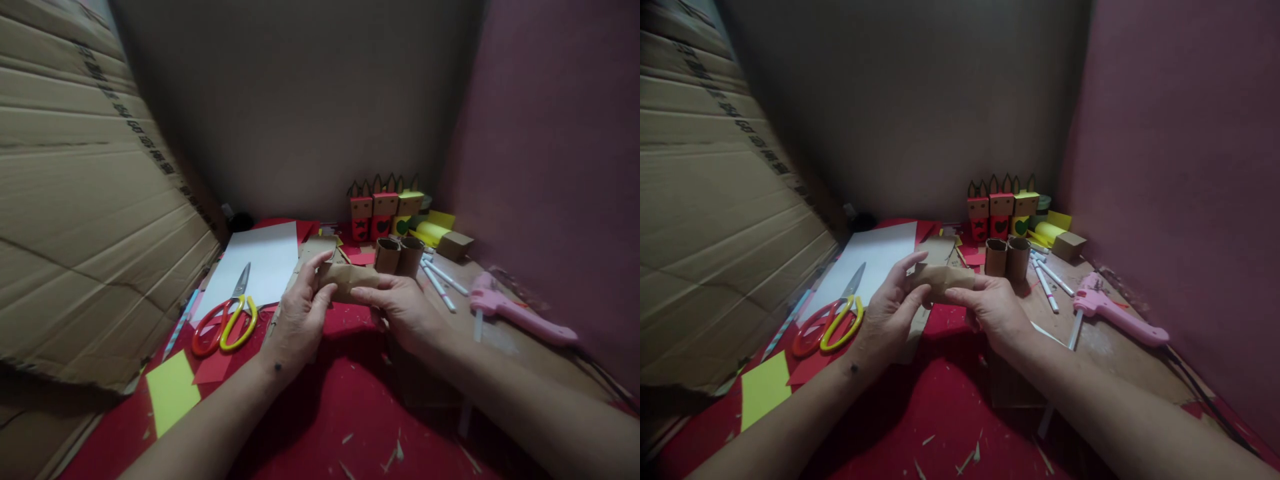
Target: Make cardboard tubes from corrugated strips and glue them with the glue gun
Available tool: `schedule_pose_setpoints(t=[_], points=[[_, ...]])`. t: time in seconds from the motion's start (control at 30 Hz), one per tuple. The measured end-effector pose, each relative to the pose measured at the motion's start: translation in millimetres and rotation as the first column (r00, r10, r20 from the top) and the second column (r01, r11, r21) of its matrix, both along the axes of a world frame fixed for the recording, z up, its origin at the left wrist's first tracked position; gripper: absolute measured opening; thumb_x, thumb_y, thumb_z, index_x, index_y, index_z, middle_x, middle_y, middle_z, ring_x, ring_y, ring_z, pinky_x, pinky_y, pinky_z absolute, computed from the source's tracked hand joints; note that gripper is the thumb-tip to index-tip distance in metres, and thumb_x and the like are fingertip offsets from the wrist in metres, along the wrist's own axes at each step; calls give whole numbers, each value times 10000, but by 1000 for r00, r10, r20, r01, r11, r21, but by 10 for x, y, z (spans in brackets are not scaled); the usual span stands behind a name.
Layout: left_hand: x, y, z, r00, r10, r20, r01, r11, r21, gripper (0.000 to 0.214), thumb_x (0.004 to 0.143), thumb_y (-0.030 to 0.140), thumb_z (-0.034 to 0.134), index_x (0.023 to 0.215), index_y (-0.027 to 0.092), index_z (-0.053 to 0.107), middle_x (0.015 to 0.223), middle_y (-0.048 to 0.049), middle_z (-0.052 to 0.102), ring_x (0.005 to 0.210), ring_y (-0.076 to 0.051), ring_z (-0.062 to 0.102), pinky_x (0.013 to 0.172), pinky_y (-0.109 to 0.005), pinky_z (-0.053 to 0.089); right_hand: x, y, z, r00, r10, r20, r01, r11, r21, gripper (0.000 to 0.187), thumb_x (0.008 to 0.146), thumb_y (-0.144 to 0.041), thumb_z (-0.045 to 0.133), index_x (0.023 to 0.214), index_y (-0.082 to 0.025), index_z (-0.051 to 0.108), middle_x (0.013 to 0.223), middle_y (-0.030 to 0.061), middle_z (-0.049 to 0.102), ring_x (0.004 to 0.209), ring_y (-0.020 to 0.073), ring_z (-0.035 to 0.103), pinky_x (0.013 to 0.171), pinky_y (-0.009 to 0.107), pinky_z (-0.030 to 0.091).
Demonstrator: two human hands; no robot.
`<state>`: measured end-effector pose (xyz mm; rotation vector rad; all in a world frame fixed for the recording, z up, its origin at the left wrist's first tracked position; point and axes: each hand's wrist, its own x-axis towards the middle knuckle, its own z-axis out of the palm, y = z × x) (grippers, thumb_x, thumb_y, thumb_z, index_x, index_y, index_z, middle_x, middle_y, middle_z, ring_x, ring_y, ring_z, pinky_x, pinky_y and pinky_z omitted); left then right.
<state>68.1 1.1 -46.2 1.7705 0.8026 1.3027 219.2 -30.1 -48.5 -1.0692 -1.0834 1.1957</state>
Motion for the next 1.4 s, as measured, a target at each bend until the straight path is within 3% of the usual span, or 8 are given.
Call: schedule_pose_setpoints(t=[0.13, 0.33, 0.53, 0.8, 0.97, 1.1, 1.17, 1.4], points=[[-26, 18, 56, 995, -91, 27, 93, 992, -90, 358, 799, 166, 535, 1150, 234, 508, 969, -31, 597, 856, -159, 540, 719, -259, 425, 20, -8, 24, 1000, 7, 16, -6, 999, -35, 176, 655, -255, 676, 794, -151, 705, 513, -18, 580, 337, 47, 354, 331, 203, 253], [-76, 84, 116, 942, -246, 226, 306, 909, -284, 308, 727, 108, 598, 1012, 189, 517, 823, -14, 641, 731, -138, 582, 680, -264, 451, 23, -17, 44, 999, 23, 28, -21, 998, -63, 114, 671, -250, 674, 710, -143, 691, 445, -38, 503, 333, 53, 345, 331, 212, 228], [-27, 66, 61, 949, -186, 253, 253, 931, -263, 312, 720, 94, 612, 1006, 188, 532, 833, -2, 665, 815, -130, 600, 737, -230, 429, 3, -30, 59, 998, 25, 62, -21, 998, -67, 251, 672, -250, 670, 908, -168, 700, 506, -29, 560, 358, 47, 312, 359, 210, 219], [-23, 61, 99, 909, -77, 409, 239, 901, -362, 390, 631, 81, 676, 975, 170, 515, 704, 9, 691, 669, -129, 637, 637, -220, 455, -28, -45, 70, 995, 23, 94, -22, 1000, -14, 129, 638, -242, 699, 742, -167, 714, 440, -43, 524, 352, 55, 333, 350, 208, 234], [-10, 56, 69, 934, -38, 355, 137, 956, -258, 376, 678, 100, 662, 1013, 180, 512, 742, 2, 714, 698, -134, 650, 687, -249, 476, 37, -44, 93, 987, 145, 72, -140, 988, -65, 140, 710, -282, 661, 756, -154, 694, 445, -17, 544, 363, 79, 446, 374, 205, 346], [14, 43, 52, 954, -2, 300, 76, 969, -235, 364, 705, 113, 649, 1029, 183, 498, 763, 3, 723, 722, -131, 652, 713, -254, 482, 46, -46, 85, 959, 237, -153, -255, 961, -108, 316, 770, -386, 611, 1012, -186, 650, 821, 87, 675, 554, 145, 617, 474, 253, 474], [19, 47, 48, 958, -2, 287, 76, 966, -247, 365, 708, 114, 646, 1033, 183, 497, 780, 2, 725, 728, -130, 653, 715, -253, 484, 35, -34, 60, 946, 223, -234, -248, 965, -81, 305, 771, -369, 618, 1012, -184, 648, 998, 106, 649, 633, 146, 631, 570, 292, 517], [0, 51, 50, 958, -2, 287, 84, 958, -274, 376, 701, 130, 653, 1046, 178, 513, 785, -2, 722, 746, -140, 652, 725, -260, 485, 64, 39, -12, 950, 215, -228, -226, 974, -23, 263, 753, -311, 644, 980, -179, 670, 917, 87, 679, 550, 127, 628, 572, 298, 525]])
